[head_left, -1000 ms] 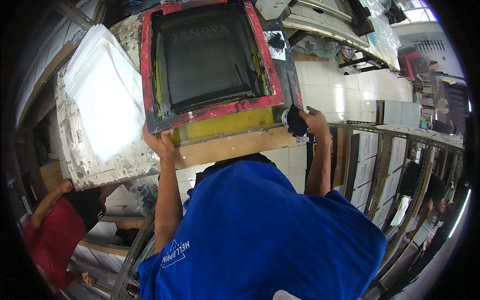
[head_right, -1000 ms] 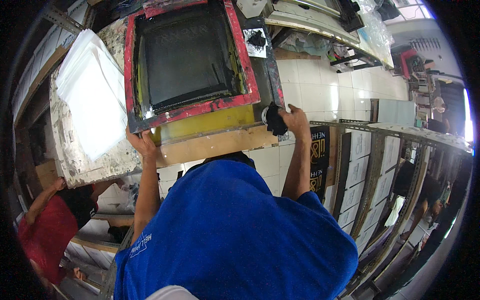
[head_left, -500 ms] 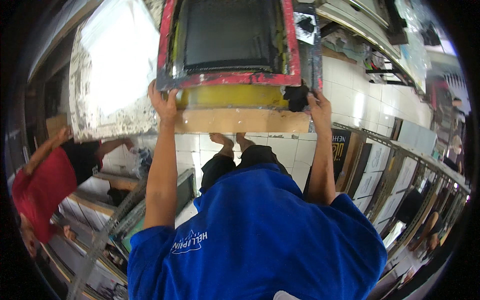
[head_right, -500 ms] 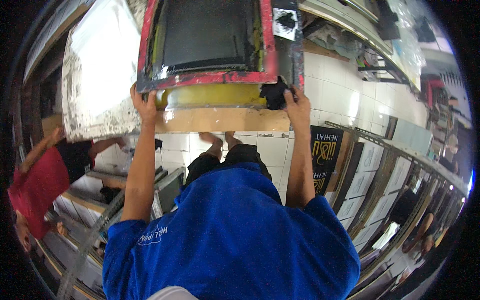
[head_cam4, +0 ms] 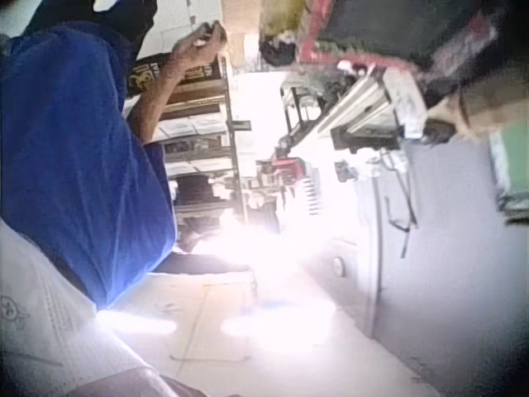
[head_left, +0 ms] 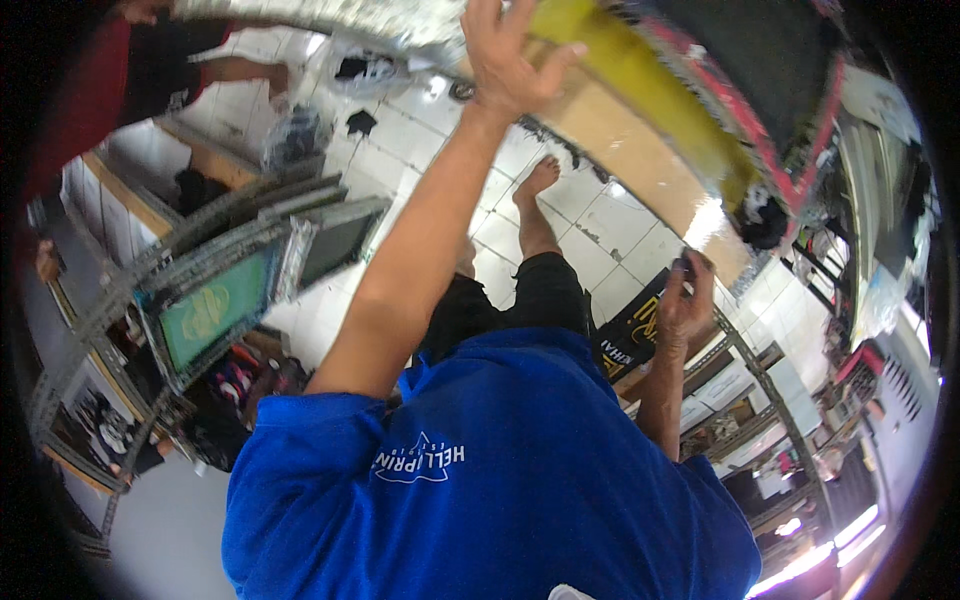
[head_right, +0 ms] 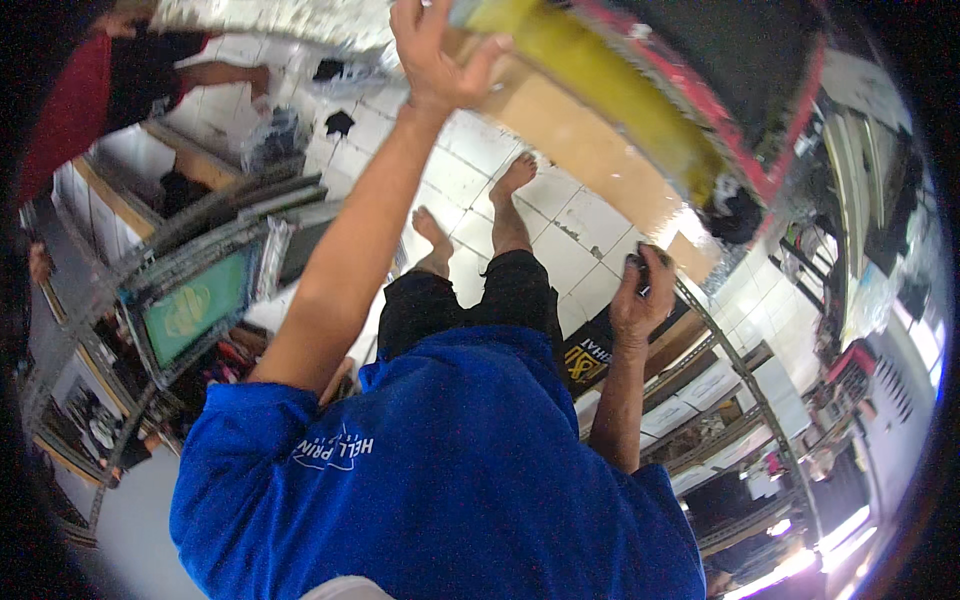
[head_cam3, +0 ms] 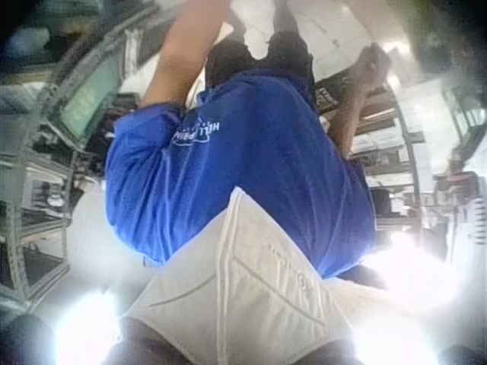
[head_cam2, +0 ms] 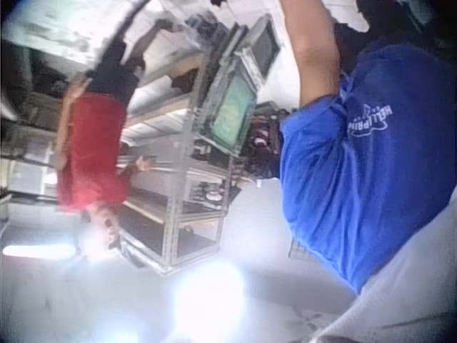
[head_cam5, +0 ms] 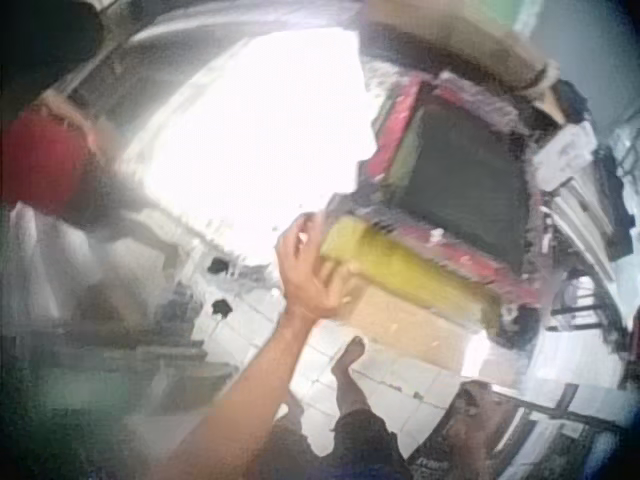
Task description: The person performs a series of screen printing operations on paper sheets, manually positioning each sheet, applying ink with a squeegee through a framed mesh screen, and setting the printed sheets aside.
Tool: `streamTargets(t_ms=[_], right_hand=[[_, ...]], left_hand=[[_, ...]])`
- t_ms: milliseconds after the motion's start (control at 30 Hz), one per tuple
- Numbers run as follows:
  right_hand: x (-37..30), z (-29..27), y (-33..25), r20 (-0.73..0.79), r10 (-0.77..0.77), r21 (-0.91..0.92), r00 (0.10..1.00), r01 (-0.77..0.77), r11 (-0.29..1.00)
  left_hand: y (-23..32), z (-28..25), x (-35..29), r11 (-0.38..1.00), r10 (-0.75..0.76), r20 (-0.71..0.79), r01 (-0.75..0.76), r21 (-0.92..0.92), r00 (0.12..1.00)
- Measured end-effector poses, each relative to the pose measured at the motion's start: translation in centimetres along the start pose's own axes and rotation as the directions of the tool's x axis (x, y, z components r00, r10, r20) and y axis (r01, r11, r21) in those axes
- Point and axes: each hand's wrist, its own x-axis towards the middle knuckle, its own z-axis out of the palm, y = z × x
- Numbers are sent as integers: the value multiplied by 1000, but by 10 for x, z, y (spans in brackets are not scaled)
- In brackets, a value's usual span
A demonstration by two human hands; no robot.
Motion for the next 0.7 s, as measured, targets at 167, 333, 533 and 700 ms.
streamTargets(t_ms=[167, 333, 533, 700], right_hand=[[-58, 122, -2, 374, 229, 111, 898, -289, 951], [-113, 260, 75, 558, 323, 20, 764, -402, 915], [-116, 402, 194, 362, 703, 36, 612, -763, 646], [-88, 474, 327, 26, 909, 265, 416, -880, 395]], left_hand=[[-23, -89, -180, 979, -201, 114, 195, 59, 973], [-80, -161, -436, 512, -852, 433, 636, 578, 292], [-83, -200, -588, 40, -795, 387, 595, 802, -468], [-108, -192, -514, -26, -751, 366, 578, 816, -550]])
